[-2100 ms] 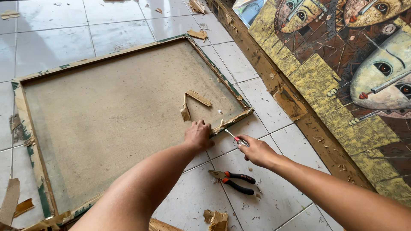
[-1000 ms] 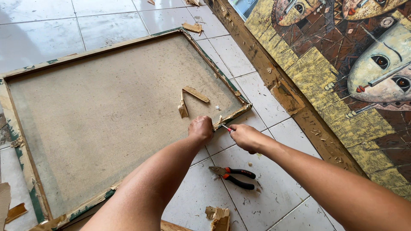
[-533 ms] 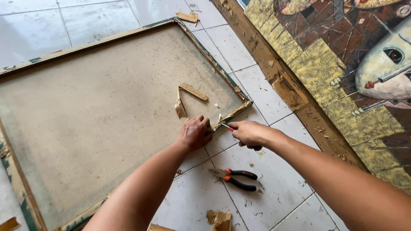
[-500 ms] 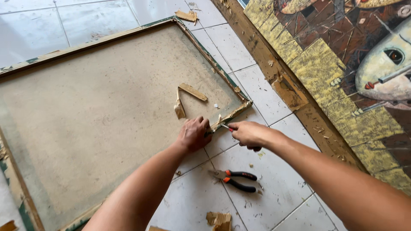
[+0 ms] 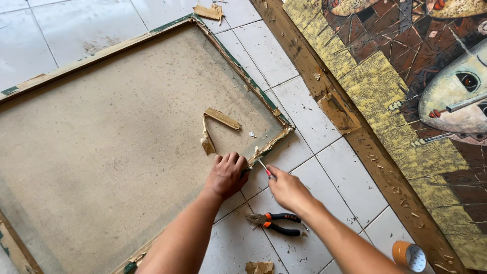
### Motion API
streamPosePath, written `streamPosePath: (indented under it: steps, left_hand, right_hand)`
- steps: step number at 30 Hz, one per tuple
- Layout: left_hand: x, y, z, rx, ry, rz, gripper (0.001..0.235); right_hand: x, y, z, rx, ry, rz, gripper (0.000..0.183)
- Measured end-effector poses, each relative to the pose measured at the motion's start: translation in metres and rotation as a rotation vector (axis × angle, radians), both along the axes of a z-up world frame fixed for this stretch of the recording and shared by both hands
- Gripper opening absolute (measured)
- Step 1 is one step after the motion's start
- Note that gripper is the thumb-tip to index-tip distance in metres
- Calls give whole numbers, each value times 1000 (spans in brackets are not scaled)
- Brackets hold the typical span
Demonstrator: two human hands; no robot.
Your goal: The person uses a screwdriver and pliers to remove staples and peel away the backing material from the edge of a wooden picture frame. The person works along the frame's perimeter, removing staples and pulling off the fabric and cardboard backing.
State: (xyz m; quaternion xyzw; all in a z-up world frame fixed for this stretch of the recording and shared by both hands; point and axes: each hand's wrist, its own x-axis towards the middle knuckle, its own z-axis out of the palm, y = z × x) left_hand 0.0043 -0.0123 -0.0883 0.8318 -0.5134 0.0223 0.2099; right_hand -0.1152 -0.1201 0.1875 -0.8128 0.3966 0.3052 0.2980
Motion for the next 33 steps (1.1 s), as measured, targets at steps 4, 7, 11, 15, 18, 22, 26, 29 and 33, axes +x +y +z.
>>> streamPosePath:
  steps: [4, 7, 11, 15, 18, 22, 26, 29, 33]
  left_hand:
    - [-2, 0, 3, -13, -32, 14, 37]
    - [-2, 0, 6, -24, -58, 8, 35]
    - [1, -2, 2, -14, -33, 1, 37]
    - [0, -2, 3, -41, -55, 3, 34]
    - [0, 0, 20, -92, -62, -7, 19]
    - [-2, 0, 19, -79, -43, -2, 19]
    - [-2, -2, 21, -93, -45, 3, 18]
    - [-1, -1, 21, -105, -53, 11, 17]
    - [-1, -1, 22, -123, -79, 23, 18]
  right_hand:
    - [-7, -14, -44, -14, -28, -23, 68]
    - [-6, -9, -37, -3, -53, -115, 66]
    - [-2, -11, -33, 26, -41, -131, 66]
    - [-4, -15, -44, 14, -48, -119, 66]
    - [0, -18, -60, -40, 68, -141, 67]
    - [1, -18, -56, -21, 95, -149, 66]
    - [3, -16, -51, -23, 97, -138, 61]
    - [6, -12, -49, -25, 105, -122, 64]
    - [5, -9, -56, -56, 116, -111, 71]
